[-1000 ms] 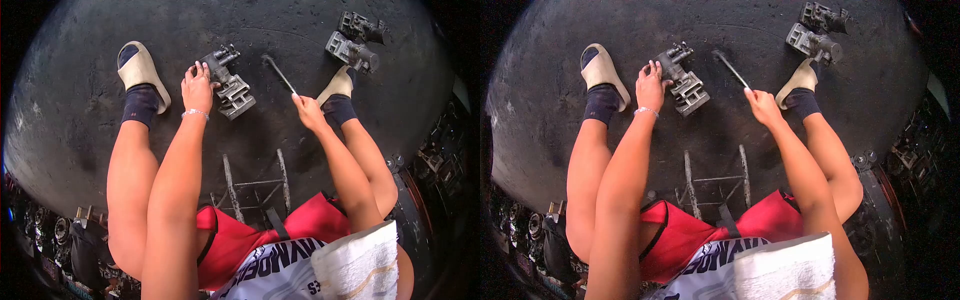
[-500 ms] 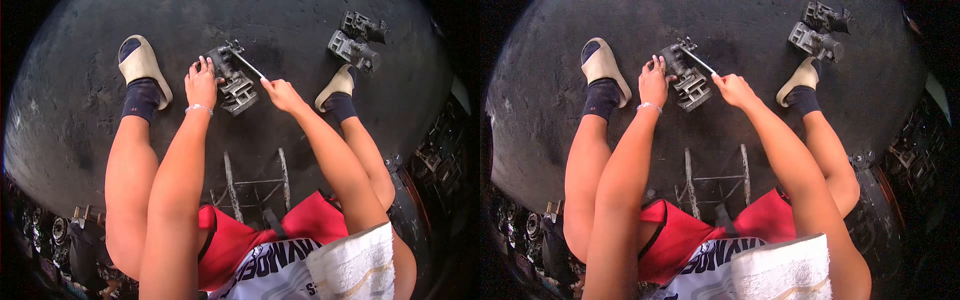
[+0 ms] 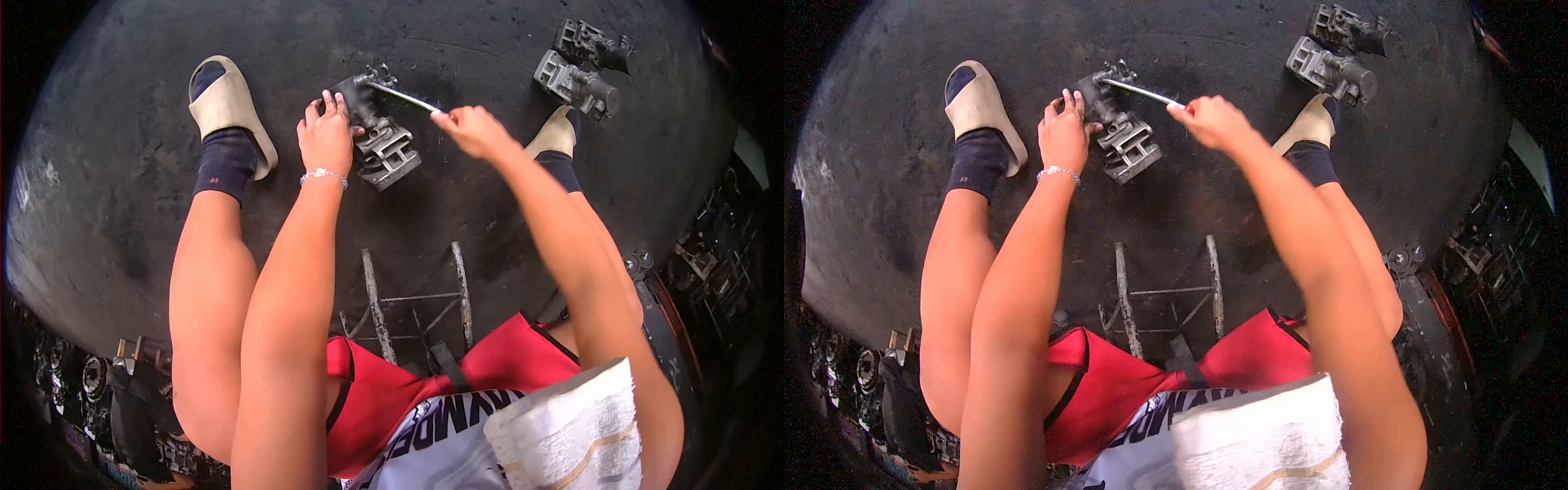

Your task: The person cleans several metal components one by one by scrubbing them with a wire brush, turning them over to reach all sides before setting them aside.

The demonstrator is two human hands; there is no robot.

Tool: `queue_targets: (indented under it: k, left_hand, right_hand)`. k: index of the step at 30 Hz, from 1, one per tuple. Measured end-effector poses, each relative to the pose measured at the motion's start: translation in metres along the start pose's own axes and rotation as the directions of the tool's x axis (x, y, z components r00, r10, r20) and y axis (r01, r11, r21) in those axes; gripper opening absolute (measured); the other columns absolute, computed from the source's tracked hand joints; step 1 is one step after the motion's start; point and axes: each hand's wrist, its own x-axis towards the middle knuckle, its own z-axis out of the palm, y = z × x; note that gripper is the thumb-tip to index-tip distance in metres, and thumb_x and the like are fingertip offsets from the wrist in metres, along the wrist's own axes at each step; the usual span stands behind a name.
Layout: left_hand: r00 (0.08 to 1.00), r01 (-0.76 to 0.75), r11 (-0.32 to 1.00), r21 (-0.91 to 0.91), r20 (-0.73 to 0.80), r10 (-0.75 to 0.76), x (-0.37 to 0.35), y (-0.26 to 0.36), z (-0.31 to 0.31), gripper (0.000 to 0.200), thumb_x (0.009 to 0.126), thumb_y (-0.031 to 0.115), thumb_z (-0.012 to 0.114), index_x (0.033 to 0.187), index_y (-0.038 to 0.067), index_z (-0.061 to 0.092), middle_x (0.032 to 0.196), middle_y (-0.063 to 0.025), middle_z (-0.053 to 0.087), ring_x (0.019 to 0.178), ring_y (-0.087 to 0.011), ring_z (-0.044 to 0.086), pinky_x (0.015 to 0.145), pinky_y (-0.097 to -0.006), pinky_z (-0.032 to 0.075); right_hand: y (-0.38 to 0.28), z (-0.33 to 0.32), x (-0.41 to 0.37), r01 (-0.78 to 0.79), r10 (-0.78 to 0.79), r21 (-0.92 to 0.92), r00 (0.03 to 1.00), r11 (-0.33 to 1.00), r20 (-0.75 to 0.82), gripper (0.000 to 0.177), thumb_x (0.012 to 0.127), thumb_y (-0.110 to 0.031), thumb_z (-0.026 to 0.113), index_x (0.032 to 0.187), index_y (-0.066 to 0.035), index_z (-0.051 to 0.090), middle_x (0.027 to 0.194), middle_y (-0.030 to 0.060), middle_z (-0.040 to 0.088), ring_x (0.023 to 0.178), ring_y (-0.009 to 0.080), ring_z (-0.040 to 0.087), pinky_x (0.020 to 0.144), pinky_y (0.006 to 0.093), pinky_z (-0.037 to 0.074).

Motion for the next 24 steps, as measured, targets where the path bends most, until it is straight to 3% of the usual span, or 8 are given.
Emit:
queue_targets:
  k: [3, 7, 10, 13, 15, 19, 24]
  left_hand:
    - [1.0, 0.009, 1.0, -0.013, -0.011, -0.009, -0.002, 0.001, 0.001, 0.064, 0.074, 0.034, 0.068, 0.128, 0.005, 0.05, 0.131, -0.0141, 0.049, 0.116, -0.031, 0.048, 0.091, -0.0413, 0.042]
    - [1.0, 0.006, 1.0, -0.024, -0.01, -0.006, -0.002, -0.002, 0.004, 0.064, 0.074, 0.033, 0.068, 0.129, 0.006, 0.049, 0.132, -0.0129, 0.049, 0.115, -0.0317, 0.048, 0.091, -0.0405, 0.043]
    - [1.0, 0.012, 0.999, -0.03, -0.02, -0.013, -0.003, -0.002, 0.005, 0.064, 0.074, 0.034, 0.068, 0.129, 0.006, 0.049, 0.133, -0.0122, 0.049, 0.114, -0.0316, 0.049, 0.091, -0.0401, 0.043]
    - [0.998, 0.012, 0.997, -0.077, -0.059, -0.016, -0.007, -0.004, 0.009, 0.065, 0.073, 0.034, 0.068, 0.128, 0.006, 0.049, 0.132, -0.0124, 0.049, 0.114, -0.0313, 0.049, 0.091, -0.04, 0.043]
    - [0.999, -0.002, 0.998, -0.06, -0.041, 0.0, -0.004, -0.004, 0.007, 0.065, 0.073, 0.034, 0.068, 0.129, 0.006, 0.049, 0.132, -0.0124, 0.049, 0.114, -0.0312, 0.049, 0.091, -0.0399, 0.042]
    - [0.999, -0.001, 0.999, -0.047, -0.037, -0.001, -0.004, -0.005, 0.005, 0.066, 0.073, 0.034, 0.069, 0.129, 0.007, 0.049, 0.133, -0.0123, 0.049, 0.114, -0.0311, 0.049, 0.092, -0.0395, 0.042]
    - [0.999, -0.01, 1.0, -0.024, -0.031, 0.009, -0.002, -0.006, 0.005, 0.066, 0.072, 0.035, 0.069, 0.129, 0.008, 0.049, 0.133, -0.0127, 0.049, 0.115, -0.0307, 0.049, 0.092, -0.0396, 0.041]
  right_hand:
    - [0.0, -0.036, 0.03, 0.214, -0.201, -0.324, 0.977, 0.921, 0.076, 0.061, 0.087, -0.063, 0.039, 0.085, -0.009, 0.068, 0.078, 0.0179, 0.065, 0.08, 0.0342, 0.064, 0.073, 0.0442, 0.05]
    - [-0.015, -0.056, 0.066, 0.386, -0.391, -0.463, 0.916, 0.798, 0.089, 0.064, 0.086, -0.065, 0.038, 0.088, -0.009, 0.068, 0.079, 0.0176, 0.065, 0.079, 0.0339, 0.064, 0.073, 0.044, 0.051]
    - [0.008, -0.082, 0.07, 0.359, -0.304, -0.592, 0.933, 0.721, 0.194, 0.061, 0.086, -0.063, 0.04, 0.086, -0.01, 0.069, 0.078, 0.0151, 0.066, 0.08, 0.0307, 0.066, 0.073, 0.043, 0.052]
    - [-0.007, -0.084, 0.074, 0.376, -0.343, -0.614, 0.922, 0.694, 0.178, 0.061, 0.086, -0.064, 0.041, 0.086, -0.009, 0.069, 0.08, 0.0149, 0.067, 0.08, 0.0299, 0.066, 0.072, 0.042, 0.052]
    - [-0.029, -0.07, 0.078, 0.451, -0.449, -0.565, 0.88, 0.69, 0.154, 0.063, 0.086, -0.064, 0.041, 0.083, -0.007, 0.068, 0.078, 0.0161, 0.066, 0.079, 0.0302, 0.066, 0.071, 0.0422, 0.052]
    - [-0.007, -0.083, 0.083, 0.415, -0.387, -0.6, 0.904, 0.684, 0.184, 0.065, 0.086, -0.065, 0.04, 0.086, -0.007, 0.069, 0.075, 0.0147, 0.066, 0.074, 0.0313, 0.065, 0.07, 0.0421, 0.052]
    - [-0.011, -0.075, 0.081, 0.426, -0.42, -0.564, 0.895, 0.708, 0.151, 0.064, 0.085, -0.065, 0.041, 0.082, -0.007, 0.068, 0.076, 0.0152, 0.065, 0.075, 0.0311, 0.065, 0.07, 0.0417, 0.052]
